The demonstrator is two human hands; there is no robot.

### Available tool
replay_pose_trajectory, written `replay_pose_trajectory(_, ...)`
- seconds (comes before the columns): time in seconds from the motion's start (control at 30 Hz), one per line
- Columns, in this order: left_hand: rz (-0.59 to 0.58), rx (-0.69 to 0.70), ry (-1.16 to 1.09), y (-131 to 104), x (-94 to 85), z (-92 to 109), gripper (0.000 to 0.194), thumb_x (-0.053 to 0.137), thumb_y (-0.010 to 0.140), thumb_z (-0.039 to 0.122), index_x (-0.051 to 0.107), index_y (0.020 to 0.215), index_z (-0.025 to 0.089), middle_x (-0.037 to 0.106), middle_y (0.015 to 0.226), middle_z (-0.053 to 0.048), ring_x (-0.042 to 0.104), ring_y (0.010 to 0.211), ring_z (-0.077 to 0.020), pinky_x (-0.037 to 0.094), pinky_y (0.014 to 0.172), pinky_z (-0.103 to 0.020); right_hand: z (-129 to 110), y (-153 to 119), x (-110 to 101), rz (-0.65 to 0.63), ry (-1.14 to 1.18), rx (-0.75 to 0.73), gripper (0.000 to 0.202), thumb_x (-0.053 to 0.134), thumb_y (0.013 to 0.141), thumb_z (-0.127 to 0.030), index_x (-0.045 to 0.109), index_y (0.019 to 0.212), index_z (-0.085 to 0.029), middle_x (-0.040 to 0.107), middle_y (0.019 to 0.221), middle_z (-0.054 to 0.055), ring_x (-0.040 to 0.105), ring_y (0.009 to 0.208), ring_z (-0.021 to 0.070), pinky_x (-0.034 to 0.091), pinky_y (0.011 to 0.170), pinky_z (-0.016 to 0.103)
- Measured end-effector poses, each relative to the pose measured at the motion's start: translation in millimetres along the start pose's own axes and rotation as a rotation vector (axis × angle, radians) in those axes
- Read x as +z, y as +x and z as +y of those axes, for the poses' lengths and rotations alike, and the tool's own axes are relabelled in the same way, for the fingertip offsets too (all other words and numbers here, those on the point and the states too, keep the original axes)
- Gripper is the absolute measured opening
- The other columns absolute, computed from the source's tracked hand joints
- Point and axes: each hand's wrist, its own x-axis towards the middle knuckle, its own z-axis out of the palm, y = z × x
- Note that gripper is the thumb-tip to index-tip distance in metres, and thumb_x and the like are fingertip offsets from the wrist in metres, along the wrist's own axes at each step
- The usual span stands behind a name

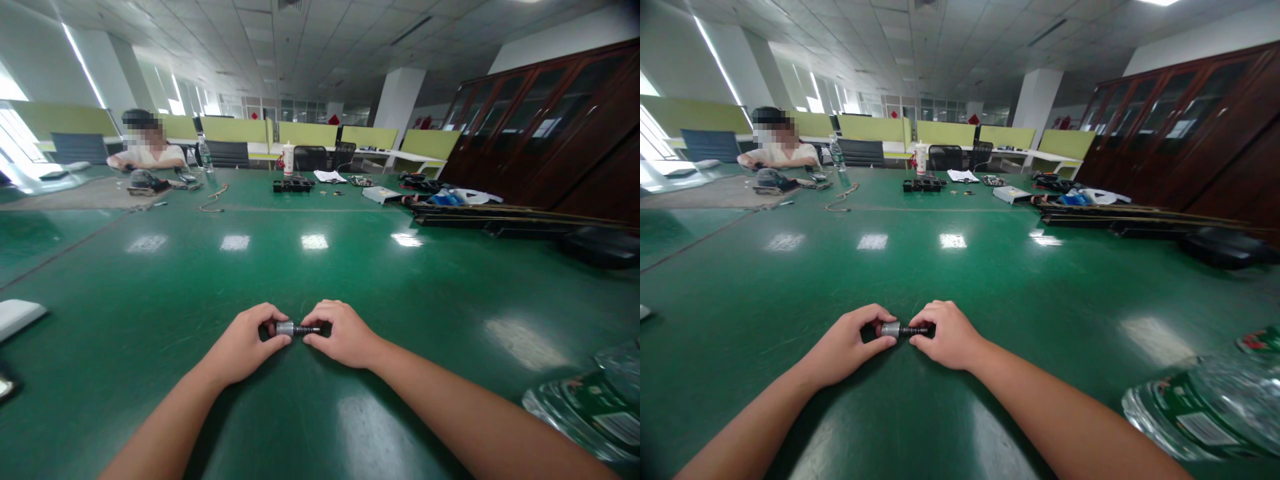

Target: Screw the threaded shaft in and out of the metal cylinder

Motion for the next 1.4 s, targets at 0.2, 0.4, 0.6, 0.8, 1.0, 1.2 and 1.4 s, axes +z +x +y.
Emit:
replay_pose_trajectory(0.2, 0.0, -0.003, 0.001, -0.7, -0.4, 1.5, 0.017, 0.064, 0.083, 0.027, 0.066, 0.098, 0.02, 0.064, 0.085, -0.001, 0.06, 0.08, -0.0189, 0.046, 0.075, -0.03, 0.6, 0.0, 1.8, 0.008, 0.0, 0.011, 0.01, 0.073, 0.075, -0.02, 0.071, 0.085, -0.02, 0.068, 0.078, 0.0, 0.059, 0.077, 0.0151, 0.041, 0.074, 0.029)
replay_pose_trajectory(0.4, 0.009, 0.013, -0.003, -0.2, -0.9, 2.7, 0.016, 0.063, 0.082, 0.025, 0.065, 0.097, 0.02, 0.064, 0.086, -0.001, 0.06, 0.08, -0.0184, 0.046, 0.075, -0.03, 0.4, -0.2, 0.9, 0.015, -0.003, 0.022, 0.009, 0.072, 0.075, -0.018, 0.071, 0.084, -0.019, 0.067, 0.077, 0.0, 0.058, 0.076, 0.0147, 0.041, 0.072, 0.028)
replay_pose_trajectory(0.6, 0.017, 0.012, 0.005, 0.5, -1.9, 2.0, 0.017, 0.063, 0.082, 0.025, 0.065, 0.099, 0.02, 0.066, 0.09, -0.002, 0.061, 0.084, -0.0197, 0.047, 0.077, -0.031, 0.7, -0.2, 0.6, 0.03, -0.025, 0.026, 0.008, 0.072, 0.075, -0.019, 0.071, 0.083, -0.02, 0.067, 0.077, 0.0, 0.058, 0.076, 0.0152, 0.04, 0.074, 0.03)
replay_pose_trajectory(0.8, 0.023, 0.043, 0.006, -0.4, -4.0, -0.5, 0.016, 0.061, 0.084, 0.025, 0.063, 0.1, 0.021, 0.067, 0.098, -0.003, 0.061, 0.092, -0.0208, 0.046, 0.083, -0.033, 1.7, 0.1, -0.3, 0.046, -0.033, 0.041, 0.006, 0.071, 0.075, -0.018, 0.071, 0.081, -0.02, 0.069, 0.078, 0.0, 0.058, 0.077, 0.016, 0.041, 0.075, 0.031)
replay_pose_trajectory(1.0, 0.012, 0.024, 0.016, -1.0, -4.6, -2.0, 0.017, 0.061, 0.085, 0.026, 0.063, 0.101, 0.021, 0.067, 0.099, -0.003, 0.061, 0.092, -0.0209, 0.046, 0.084, -0.033, 0.4, 0.5, -1.1, 0.054, -0.055, 0.088, 0.007, 0.071, 0.073, -0.017, 0.071, 0.08, -0.021, 0.069, 0.078, 0.0, 0.059, 0.079, 0.0168, 0.041, 0.076, 0.031)
replay_pose_trajectory(1.2, 0.005, 0.004, 0.056, -1.8, -8.6, -2.9, 0.017, 0.059, 0.086, 0.029, 0.063, 0.101, 0.021, 0.068, 0.099, -0.004, 0.062, 0.091, -0.0219, 0.047, 0.083, -0.034, 5.4, 0.1, -4.7, 0.087, -0.111, 0.181, 0.008, 0.07, 0.072, -0.017, 0.071, 0.077, -0.022, 0.068, 0.078, 0.001, 0.057, 0.079, 0.0175, 0.041, 0.074, 0.031)
replay_pose_trajectory(1.4, 0.035, -0.035, 0.074, -0.1, -9.9, -6.4, 0.02, 0.058, 0.086, 0.032, 0.064, 0.102, 0.021, 0.069, 0.098, -0.004, 0.062, 0.089, -0.0217, 0.048, 0.08, -0.033, 11.5, 0.4, -7.1, 0.103, -0.108, 0.248, 0.009, 0.069, 0.071, -0.018, 0.073, 0.078, -0.023, 0.068, 0.078, 0.001, 0.058, 0.079, 0.0175, 0.042, 0.073, 0.03)
